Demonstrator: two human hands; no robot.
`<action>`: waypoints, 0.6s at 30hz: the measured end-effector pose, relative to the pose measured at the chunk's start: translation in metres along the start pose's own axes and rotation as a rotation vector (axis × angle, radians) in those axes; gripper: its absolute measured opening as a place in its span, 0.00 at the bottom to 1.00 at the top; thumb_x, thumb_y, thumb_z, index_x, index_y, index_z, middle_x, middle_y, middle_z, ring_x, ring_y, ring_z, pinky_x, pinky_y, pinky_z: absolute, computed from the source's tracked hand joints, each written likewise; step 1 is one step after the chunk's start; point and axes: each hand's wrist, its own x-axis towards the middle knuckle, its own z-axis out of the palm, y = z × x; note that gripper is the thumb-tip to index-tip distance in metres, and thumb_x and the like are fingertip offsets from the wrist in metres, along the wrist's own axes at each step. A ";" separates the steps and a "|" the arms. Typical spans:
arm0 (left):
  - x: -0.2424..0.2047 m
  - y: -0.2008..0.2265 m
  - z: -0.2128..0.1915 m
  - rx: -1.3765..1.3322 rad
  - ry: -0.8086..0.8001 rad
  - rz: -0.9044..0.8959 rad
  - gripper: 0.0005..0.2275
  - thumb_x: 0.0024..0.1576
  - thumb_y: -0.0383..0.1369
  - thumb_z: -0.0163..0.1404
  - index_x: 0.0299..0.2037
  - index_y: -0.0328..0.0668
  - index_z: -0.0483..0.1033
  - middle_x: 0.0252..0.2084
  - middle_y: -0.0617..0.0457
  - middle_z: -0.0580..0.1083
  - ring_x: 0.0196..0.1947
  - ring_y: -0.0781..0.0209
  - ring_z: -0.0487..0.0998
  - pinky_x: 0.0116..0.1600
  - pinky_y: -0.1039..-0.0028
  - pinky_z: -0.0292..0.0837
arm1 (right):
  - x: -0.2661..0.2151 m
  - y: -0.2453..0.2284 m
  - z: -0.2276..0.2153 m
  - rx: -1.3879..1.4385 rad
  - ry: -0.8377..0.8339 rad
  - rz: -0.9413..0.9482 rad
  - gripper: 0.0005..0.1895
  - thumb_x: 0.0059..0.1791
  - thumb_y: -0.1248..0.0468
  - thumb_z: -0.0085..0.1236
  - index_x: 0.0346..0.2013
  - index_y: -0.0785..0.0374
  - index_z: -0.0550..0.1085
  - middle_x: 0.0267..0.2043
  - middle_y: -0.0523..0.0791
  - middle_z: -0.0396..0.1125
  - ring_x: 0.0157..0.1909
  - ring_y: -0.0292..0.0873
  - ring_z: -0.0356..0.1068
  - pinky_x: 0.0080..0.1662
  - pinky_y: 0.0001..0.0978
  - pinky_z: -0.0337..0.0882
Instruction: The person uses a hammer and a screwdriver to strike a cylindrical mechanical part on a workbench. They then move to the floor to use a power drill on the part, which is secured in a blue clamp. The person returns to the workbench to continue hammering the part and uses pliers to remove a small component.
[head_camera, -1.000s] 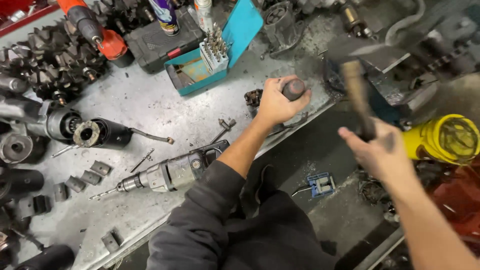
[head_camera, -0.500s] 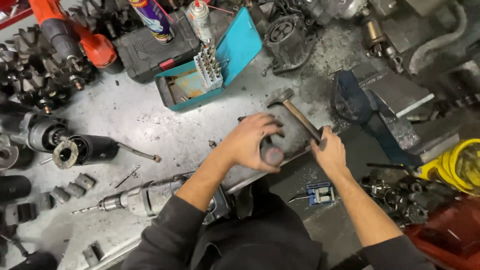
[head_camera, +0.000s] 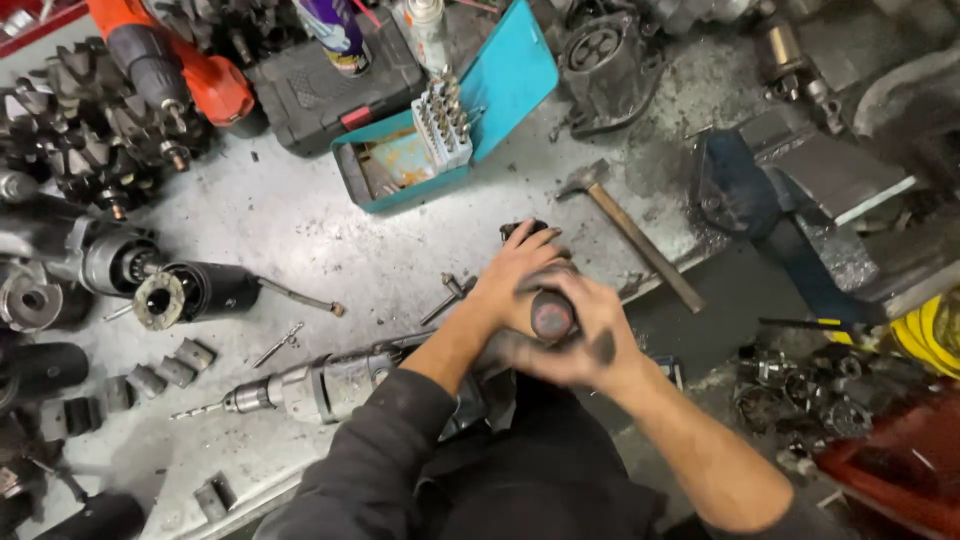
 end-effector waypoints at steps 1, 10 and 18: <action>-0.001 0.003 0.003 -0.019 0.048 0.001 0.32 0.34 0.49 0.63 0.51 0.45 0.77 0.56 0.47 0.74 0.69 0.42 0.65 0.77 0.44 0.46 | -0.005 0.006 0.007 0.021 0.018 0.067 0.27 0.40 0.54 0.72 0.46 0.65 0.71 0.44 0.52 0.72 0.47 0.50 0.74 0.51 0.37 0.73; 0.001 0.024 -0.009 -0.021 0.125 -0.034 0.39 0.24 0.55 0.66 0.47 0.40 0.77 0.50 0.44 0.74 0.63 0.40 0.68 0.74 0.44 0.49 | -0.025 0.068 -0.013 1.041 0.380 0.302 0.07 0.41 0.71 0.57 0.29 0.68 0.68 0.26 0.47 0.63 0.31 0.43 0.65 0.38 0.37 0.67; 0.012 0.006 0.001 -0.013 0.126 -0.017 0.41 0.24 0.56 0.66 0.47 0.38 0.77 0.52 0.44 0.74 0.63 0.41 0.69 0.74 0.47 0.51 | 0.007 0.029 -0.023 0.656 0.354 0.232 0.07 0.43 0.67 0.56 0.28 0.67 0.68 0.26 0.49 0.69 0.29 0.44 0.70 0.37 0.36 0.73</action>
